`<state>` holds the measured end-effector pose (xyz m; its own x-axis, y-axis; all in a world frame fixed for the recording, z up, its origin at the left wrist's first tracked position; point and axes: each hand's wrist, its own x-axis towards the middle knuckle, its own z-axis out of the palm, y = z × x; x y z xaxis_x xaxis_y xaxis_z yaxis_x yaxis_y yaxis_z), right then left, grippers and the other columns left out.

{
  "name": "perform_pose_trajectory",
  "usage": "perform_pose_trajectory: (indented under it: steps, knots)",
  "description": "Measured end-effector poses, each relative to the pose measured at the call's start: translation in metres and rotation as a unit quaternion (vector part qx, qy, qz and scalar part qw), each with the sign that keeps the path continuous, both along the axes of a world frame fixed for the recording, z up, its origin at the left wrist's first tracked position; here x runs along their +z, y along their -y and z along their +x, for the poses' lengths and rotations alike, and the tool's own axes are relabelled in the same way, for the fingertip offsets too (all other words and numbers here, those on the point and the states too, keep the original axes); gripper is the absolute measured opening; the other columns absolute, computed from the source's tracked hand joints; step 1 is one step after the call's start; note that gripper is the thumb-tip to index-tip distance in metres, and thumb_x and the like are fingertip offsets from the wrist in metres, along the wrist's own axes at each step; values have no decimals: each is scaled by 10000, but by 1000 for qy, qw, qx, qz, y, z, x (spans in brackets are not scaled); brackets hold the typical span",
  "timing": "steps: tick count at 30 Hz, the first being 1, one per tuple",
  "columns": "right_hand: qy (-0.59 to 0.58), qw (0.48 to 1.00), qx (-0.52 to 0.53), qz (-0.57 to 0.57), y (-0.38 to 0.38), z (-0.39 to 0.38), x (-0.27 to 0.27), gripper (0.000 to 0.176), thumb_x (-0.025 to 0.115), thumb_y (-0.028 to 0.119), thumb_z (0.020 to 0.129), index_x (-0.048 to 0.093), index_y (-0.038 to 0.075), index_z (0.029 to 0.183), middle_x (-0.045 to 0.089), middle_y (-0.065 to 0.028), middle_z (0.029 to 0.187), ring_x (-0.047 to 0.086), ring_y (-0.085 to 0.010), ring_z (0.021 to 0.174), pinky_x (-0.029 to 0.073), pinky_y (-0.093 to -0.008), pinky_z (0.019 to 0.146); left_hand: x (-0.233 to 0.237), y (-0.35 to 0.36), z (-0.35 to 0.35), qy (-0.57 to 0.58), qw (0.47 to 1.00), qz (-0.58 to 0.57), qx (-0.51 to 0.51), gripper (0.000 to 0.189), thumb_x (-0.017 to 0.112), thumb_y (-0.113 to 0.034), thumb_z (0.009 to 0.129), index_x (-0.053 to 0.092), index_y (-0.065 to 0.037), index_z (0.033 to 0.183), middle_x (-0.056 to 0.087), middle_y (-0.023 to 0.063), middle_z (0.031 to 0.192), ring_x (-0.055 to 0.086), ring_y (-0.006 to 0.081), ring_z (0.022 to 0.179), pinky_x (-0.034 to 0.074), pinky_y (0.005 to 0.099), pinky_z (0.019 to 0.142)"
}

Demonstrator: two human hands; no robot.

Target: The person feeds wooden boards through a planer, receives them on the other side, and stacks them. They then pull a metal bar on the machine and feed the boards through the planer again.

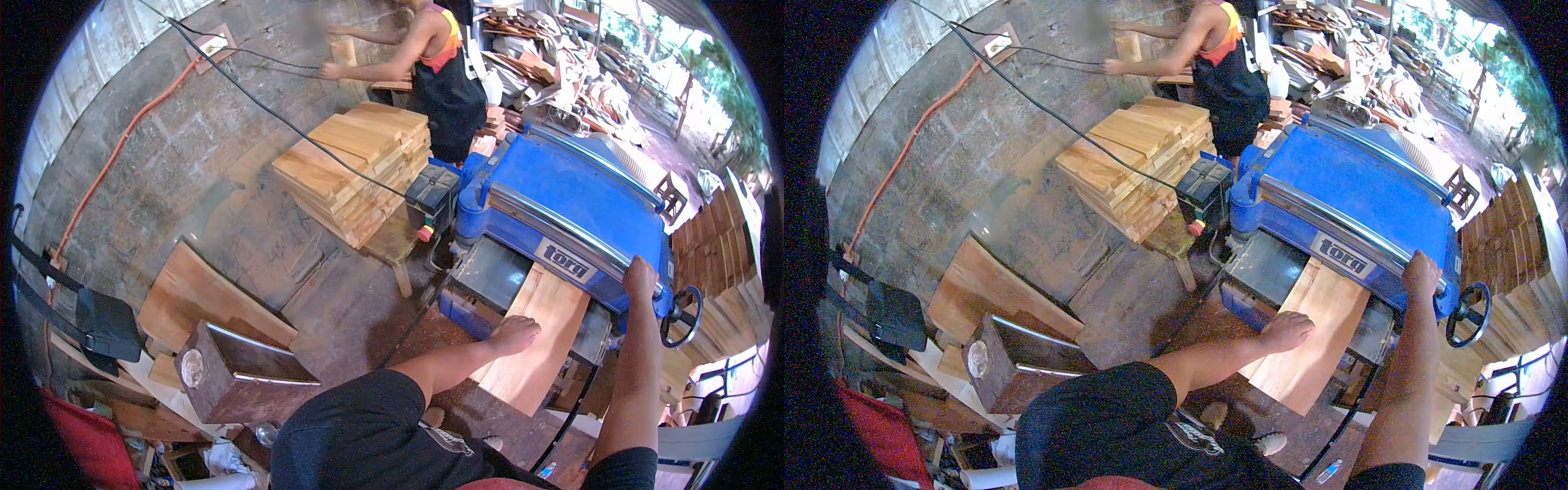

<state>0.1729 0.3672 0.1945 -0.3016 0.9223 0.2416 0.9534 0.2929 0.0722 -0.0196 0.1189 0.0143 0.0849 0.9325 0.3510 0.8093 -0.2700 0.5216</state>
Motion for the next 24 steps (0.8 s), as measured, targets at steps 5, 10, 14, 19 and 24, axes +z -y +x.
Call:
perform_pose_trajectory:
  steps: [5, 10, 14, 19, 24]
  knots:
    - [4, 1000, -8, -6, -3, 0, -2, 153, 554, 88, 819, 638, 81, 946, 684, -179, 964, 648, -364, 970, 468, -521, 835, 1, 0, 0, 3, 1000, 1, 0, 102, 601, -154, 830, 616, -105, 918, 622, 75, 877, 624, 273, 911, 484, 435, 827]
    - [0, 1000, -6, -9, 0, 0, 1, 144, 543, 93, 813, 633, 66, 921, 680, -189, 943, 643, -389, 955, 473, -525, 818, 1, 0, 0, 12, 1000, 4, -1, 90, 597, -154, 833, 620, -102, 904, 623, 77, 878, 623, 275, 918, 481, 435, 836]
    - [1, 1000, 15, 13, -5, 4, -4, 128, 553, 90, 802, 634, 67, 900, 681, -187, 920, 650, -378, 938, 483, -519, 796, 4, 0, 0, 9, 1000, 0, 5, 80, 597, -137, 814, 630, -100, 877, 634, 73, 874, 628, 268, 913, 482, 428, 834]
    - [14, 1000, 7, 23, -16, 8, -12, 128, 570, 98, 788, 634, 71, 896, 678, -187, 896, 654, -376, 905, 487, -520, 769, 5, -2, 0, 16, 1000, 11, -2, 69, 601, -115, 784, 639, -102, 840, 646, 69, 857, 638, 262, 898, 492, 419, 818]
    - [25, 1000, 0, 5, -8, 5, -8, 142, 540, 109, 826, 650, 97, 915, 695, -148, 937, 663, -354, 936, 481, -509, 806, 1, 0, 2, 28, 999, 14, 11, 51, 601, -116, 785, 632, -100, 822, 641, 68, 841, 635, 266, 882, 495, 425, 808]
